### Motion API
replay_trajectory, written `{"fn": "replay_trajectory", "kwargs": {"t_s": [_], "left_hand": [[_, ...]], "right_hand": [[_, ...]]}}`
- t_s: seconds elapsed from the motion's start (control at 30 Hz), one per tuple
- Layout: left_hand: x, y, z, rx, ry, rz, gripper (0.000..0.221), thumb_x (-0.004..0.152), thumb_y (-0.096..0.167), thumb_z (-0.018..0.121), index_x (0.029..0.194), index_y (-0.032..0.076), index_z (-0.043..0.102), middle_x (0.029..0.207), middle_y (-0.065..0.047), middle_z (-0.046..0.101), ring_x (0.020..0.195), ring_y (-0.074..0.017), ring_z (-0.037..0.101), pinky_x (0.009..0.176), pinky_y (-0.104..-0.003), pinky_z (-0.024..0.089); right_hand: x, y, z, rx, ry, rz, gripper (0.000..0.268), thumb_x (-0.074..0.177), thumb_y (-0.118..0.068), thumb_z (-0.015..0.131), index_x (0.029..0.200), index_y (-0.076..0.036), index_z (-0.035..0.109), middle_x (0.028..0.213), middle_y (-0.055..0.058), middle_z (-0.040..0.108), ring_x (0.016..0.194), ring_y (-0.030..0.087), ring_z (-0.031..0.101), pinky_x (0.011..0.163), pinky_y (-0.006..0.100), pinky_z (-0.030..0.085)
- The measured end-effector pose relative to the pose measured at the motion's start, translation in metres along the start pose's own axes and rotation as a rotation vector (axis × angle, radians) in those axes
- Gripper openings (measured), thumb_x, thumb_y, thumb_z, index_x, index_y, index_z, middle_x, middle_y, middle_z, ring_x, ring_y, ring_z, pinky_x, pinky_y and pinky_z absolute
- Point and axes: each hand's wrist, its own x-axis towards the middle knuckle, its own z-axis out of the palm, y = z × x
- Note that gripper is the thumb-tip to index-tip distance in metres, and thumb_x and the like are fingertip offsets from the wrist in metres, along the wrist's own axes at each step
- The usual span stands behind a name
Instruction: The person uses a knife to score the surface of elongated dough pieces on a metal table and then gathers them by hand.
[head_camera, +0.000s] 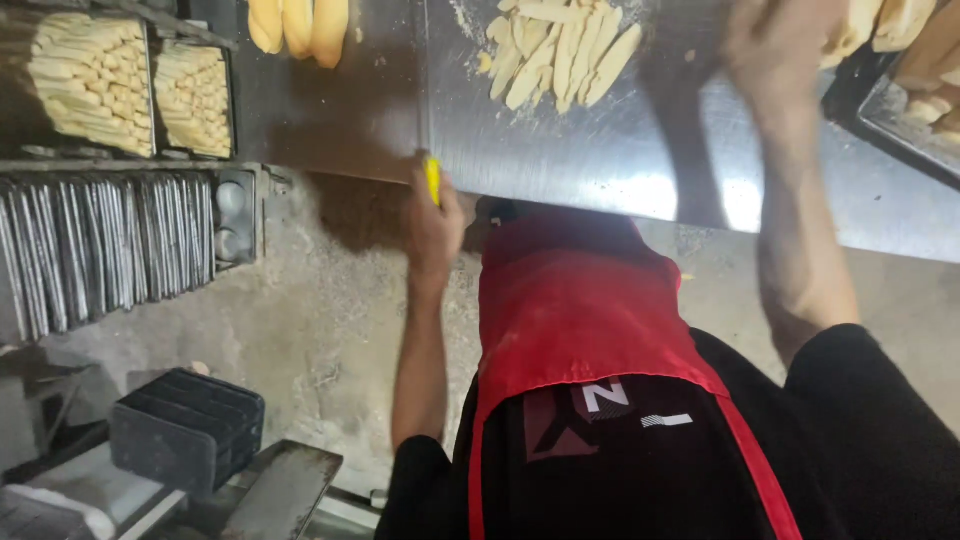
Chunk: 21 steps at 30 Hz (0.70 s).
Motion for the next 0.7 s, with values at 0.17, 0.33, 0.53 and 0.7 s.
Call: {"fn": "replay_trajectory", "kwargs": {"t_s": [0.17, 0.33, 0.53, 0.7], "left_hand": [[0.063, -0.031, -0.011, 0.051, 0.177, 0.327, 0.031, 0.099, 0.016, 0.061, 0.124, -0.001, 0.056, 0.114, -0.027, 0.062, 0.108, -0.0477, 0.062, 0.093, -0.053, 0.05], [0.101, -0.02, -0.033, 0.294, 0.145, 0.362, 0.045, 0.096, 0.025, 0.066, 0.13, -0.002, 0.054, 0.121, -0.03, 0.056, 0.115, -0.0503, 0.054, 0.097, -0.06, 0.044], [0.17, 0.053, 0.009, -0.068, -0.438, 0.181, 0.092, 0.09, 0.056, 0.064, 0.155, 0.005, 0.024, 0.155, -0.035, 0.023, 0.135, -0.0511, 0.045, 0.108, -0.056, 0.045], [0.197, 0.116, 0.077, 0.607, -0.536, 0.504, 0.108, 0.077, 0.056, 0.09, 0.157, 0.014, 0.03, 0.157, -0.022, 0.035, 0.141, -0.0484, 0.047, 0.115, -0.061, 0.041]], "right_hand": [[-0.027, -0.027, 0.071, -0.102, -0.198, -0.101, 0.099, 0.104, -0.03, 0.083, 0.167, -0.004, 0.012, 0.142, 0.037, 0.035, 0.133, 0.051, 0.042, 0.114, 0.059, 0.041], [-0.028, -0.027, 0.107, -0.053, -0.299, 0.189, 0.094, 0.109, -0.038, 0.078, 0.169, -0.011, 0.011, 0.143, 0.032, 0.033, 0.137, 0.05, 0.042, 0.112, 0.056, 0.047], [-0.005, -0.013, 0.129, 0.147, -0.241, 0.087, 0.067, 0.103, -0.035, 0.083, 0.152, -0.005, 0.049, 0.141, 0.022, 0.062, 0.118, 0.033, 0.071, 0.087, 0.044, 0.062], [0.029, -0.025, 0.159, -0.196, -0.603, 0.088, 0.059, 0.08, -0.034, 0.087, 0.123, -0.001, 0.065, 0.116, 0.025, 0.073, 0.107, 0.034, 0.074, 0.088, 0.045, 0.06]]}}
